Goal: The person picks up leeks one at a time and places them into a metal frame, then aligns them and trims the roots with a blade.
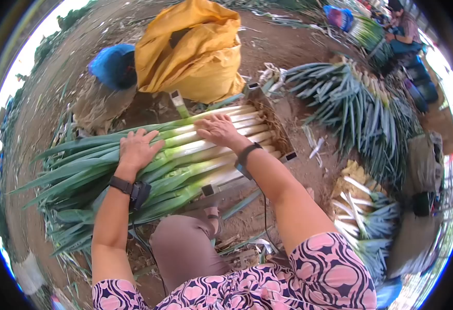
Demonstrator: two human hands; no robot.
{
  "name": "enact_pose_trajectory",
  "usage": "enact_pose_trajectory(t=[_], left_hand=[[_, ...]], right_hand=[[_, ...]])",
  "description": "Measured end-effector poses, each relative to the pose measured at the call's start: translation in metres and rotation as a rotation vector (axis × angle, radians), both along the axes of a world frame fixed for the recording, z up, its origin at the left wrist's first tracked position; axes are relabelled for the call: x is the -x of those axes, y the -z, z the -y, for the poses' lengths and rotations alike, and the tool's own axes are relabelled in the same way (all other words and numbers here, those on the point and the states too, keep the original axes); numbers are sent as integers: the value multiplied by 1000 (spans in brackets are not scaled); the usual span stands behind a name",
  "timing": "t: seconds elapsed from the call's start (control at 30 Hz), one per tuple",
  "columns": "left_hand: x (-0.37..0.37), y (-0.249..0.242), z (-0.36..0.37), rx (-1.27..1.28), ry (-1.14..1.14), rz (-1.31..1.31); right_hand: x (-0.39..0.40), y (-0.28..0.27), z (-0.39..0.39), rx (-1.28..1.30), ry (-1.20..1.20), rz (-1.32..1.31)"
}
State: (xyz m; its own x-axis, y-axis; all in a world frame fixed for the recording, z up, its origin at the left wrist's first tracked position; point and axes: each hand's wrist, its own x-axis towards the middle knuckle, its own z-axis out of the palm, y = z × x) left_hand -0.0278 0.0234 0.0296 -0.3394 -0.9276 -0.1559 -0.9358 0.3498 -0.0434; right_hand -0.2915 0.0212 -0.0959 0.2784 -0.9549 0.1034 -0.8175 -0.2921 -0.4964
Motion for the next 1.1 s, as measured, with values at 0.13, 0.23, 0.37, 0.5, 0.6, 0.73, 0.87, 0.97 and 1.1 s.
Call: enact_pose_trajectory(t=[0.13,0.23,0.37,0.5,0.6,0.73,0.87,0.97,1.1], left_hand=[[0,-5,0,-37,4,16],[-17,19,14,-3,129,-92],[-6,7,9,-1,81,33],[-14,15,16,-8,107,44],[-21,25,29,-43,106,60],[-26,29,35,-31,128,102],[-42,40,52,-62,175,75],[-40,38,52,-123,138,-14],[-36,29,51,-191,121,-42]], right_hand=[[0,12,13,11,-38,-46],[11,28,4,349,-21,-116],[83,-123,-89,-384,-10,270],[220,-183,-221,-671,121,719],[334,-182,-350,-524,472,701],[431,-72,-526,-128,1392,1185],[464,105,-626,148,1830,1542],[442,162,-615,363,1859,1916],[446,187,-556,291,1920,1663]])
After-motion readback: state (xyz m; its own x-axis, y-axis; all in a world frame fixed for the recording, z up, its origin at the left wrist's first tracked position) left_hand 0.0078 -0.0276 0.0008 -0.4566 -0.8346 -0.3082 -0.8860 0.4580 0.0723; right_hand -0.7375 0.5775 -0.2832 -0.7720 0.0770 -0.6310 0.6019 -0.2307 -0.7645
